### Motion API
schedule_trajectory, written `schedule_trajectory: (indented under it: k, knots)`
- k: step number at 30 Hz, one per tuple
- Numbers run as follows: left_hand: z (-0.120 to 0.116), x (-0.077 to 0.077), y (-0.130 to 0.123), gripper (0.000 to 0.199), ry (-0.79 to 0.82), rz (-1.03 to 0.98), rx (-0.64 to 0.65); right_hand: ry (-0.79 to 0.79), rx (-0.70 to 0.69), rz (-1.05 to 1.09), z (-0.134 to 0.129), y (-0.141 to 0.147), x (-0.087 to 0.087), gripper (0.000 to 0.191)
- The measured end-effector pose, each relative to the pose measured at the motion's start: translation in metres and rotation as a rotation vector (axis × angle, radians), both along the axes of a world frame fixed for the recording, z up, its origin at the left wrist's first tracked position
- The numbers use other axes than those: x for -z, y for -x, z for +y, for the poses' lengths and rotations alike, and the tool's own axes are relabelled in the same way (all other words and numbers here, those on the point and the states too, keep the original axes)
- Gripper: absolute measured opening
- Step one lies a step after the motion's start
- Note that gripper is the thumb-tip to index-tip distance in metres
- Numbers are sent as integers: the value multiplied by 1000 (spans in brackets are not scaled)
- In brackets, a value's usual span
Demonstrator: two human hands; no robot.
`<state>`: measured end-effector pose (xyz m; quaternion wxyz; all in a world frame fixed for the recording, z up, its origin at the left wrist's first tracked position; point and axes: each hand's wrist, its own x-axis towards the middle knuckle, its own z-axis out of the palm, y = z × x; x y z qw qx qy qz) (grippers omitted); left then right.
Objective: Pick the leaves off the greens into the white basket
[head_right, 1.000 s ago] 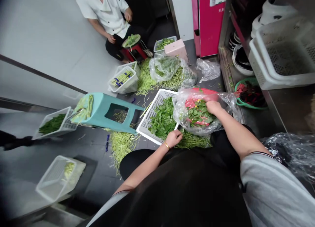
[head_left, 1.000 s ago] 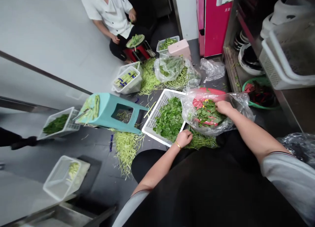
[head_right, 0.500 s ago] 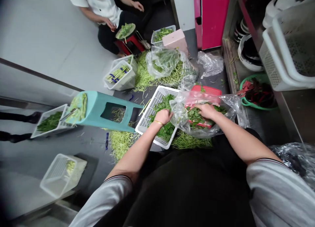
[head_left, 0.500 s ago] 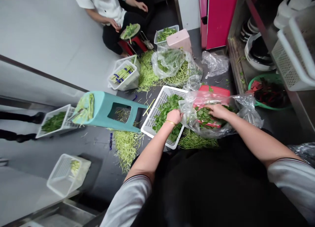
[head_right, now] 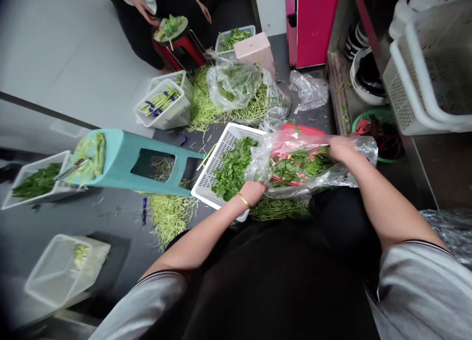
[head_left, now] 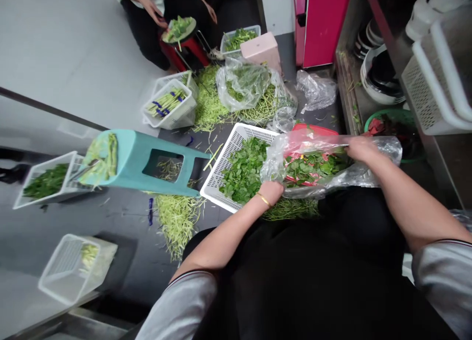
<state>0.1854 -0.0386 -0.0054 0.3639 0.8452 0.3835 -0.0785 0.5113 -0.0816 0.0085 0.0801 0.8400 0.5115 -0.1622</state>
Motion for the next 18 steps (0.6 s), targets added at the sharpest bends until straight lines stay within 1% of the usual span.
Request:
schedule_trajectory:
  k: [1,3,4,5,6,7,8,9,11,13,15,17,18]
  knots:
    - [7,-15,7,15,-46,-40,0,2,45,-46,-4,-8,-9,29]
    - [18,-49,21,18,-121,-220,-47,-65,146,-150,-10,-23,-31,34]
    - [21,-65,28,17,-170,-340,-105,-142,194,-206,-12,-29,-43,37]
    - [22,-77,33,17,-231,-430,-150,-236,234,-259,-14,-32,-54,40]
    - [21,-84,37,16,-297,-454,-161,-335,259,-306,-16,-34,-64,44]
    - [17,-86,39,16,-351,-427,-145,-427,264,-345,-17,-34,-73,48]
    - [13,-84,41,16,-384,-347,-93,-495,249,-369,-18,-31,-80,52]
    - [7,-77,41,16,-392,-236,-17,-531,220,-379,-18,-28,-87,57]
    - [-5,-58,40,16,-358,-23,143,-557,155,-376,-13,-21,-98,61]
    - [-14,-43,39,15,-336,93,247,-560,101,-357,1,-15,-111,63]
    - [-18,-39,39,15,-355,114,254,-575,51,-349,22,-10,-129,65]
    - [-16,-44,41,17,-356,56,211,-617,-5,-365,46,-5,-150,63]
    - [-15,-47,42,19,-330,3,193,-638,-33,-380,57,-2,-159,61]
